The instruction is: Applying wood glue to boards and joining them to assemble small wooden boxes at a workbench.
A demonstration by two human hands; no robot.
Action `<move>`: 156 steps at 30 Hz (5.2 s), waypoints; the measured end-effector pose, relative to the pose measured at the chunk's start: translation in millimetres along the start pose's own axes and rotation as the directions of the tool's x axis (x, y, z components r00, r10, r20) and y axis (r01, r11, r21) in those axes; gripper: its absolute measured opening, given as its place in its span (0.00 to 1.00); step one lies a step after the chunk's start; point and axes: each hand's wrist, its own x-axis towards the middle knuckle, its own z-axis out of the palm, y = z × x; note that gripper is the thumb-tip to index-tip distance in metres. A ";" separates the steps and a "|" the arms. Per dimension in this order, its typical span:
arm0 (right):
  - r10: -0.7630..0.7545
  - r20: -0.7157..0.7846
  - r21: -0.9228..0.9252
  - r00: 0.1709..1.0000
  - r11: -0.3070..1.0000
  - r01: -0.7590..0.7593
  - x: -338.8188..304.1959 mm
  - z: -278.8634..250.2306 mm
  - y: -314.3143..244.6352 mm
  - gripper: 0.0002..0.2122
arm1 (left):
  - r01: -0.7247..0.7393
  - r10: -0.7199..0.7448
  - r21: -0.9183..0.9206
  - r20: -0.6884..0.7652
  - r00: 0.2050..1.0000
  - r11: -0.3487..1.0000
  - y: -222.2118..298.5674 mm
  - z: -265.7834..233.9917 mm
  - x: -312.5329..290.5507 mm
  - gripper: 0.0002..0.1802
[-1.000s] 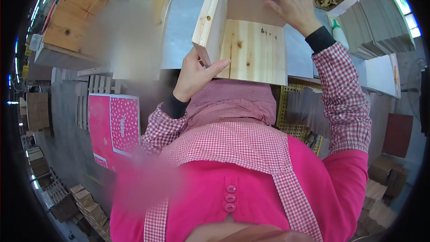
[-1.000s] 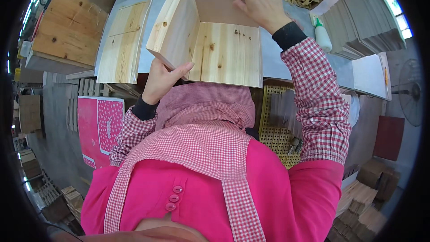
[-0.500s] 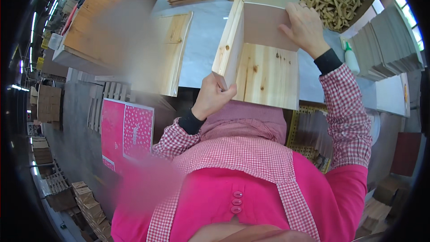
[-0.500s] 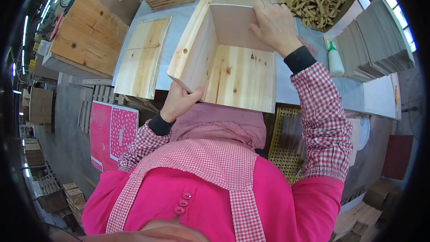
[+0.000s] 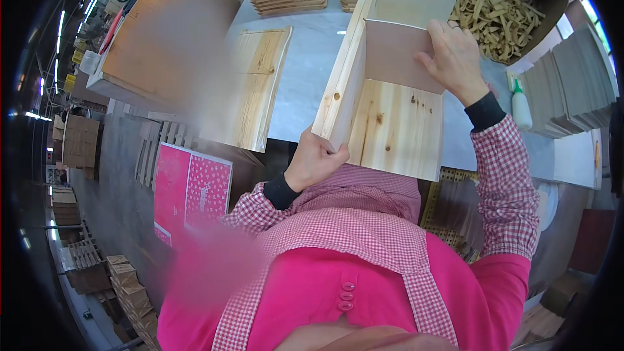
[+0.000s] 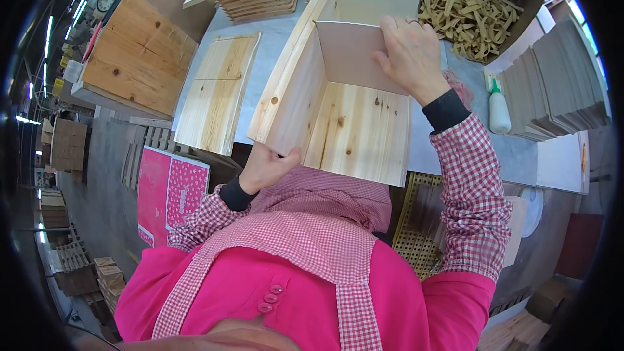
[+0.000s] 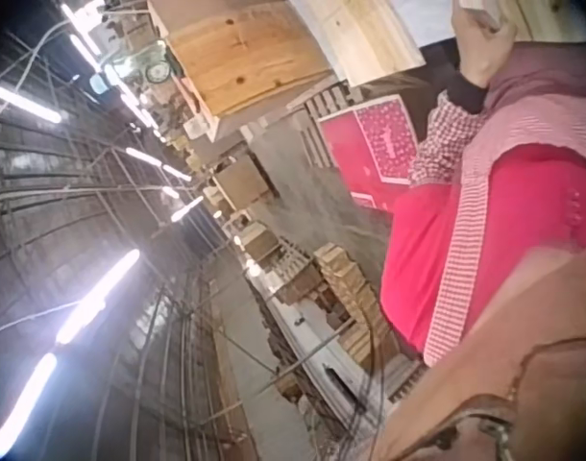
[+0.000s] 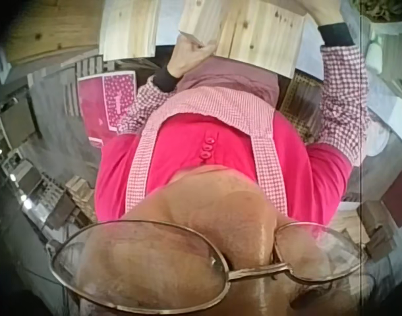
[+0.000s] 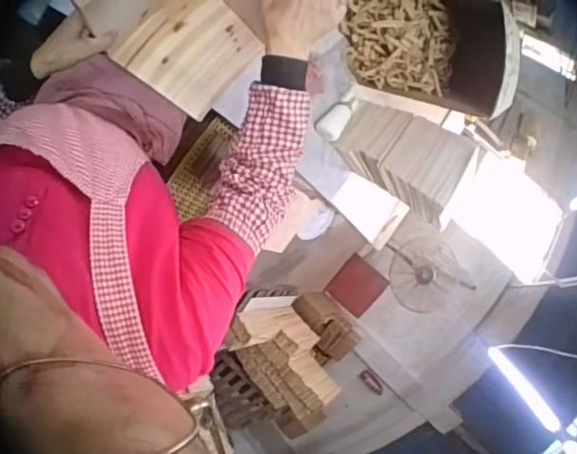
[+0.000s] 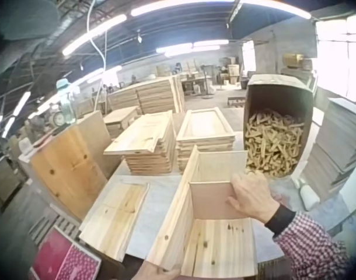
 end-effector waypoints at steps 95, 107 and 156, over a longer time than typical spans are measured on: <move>0.751 0.121 0.855 0.649 0.254 -0.453 -206.0 -47.8 -39.4 0.11 | 0.271 -0.341 0.230 0.372 0.863 0.935 85.4 4.2 336.9 0.18; 0.643 0.120 0.832 0.756 0.350 -0.429 -193.7 -57.5 -42.3 0.12 | 0.265 -0.320 0.188 0.400 0.859 0.946 72.2 1.8 346.2 0.17; 0.432 0.557 0.827 0.709 -0.211 -0.521 -102.9 -48.9 18.5 0.25 | -0.408 0.179 0.443 0.472 0.863 0.798 79.1 0.5 234.4 0.19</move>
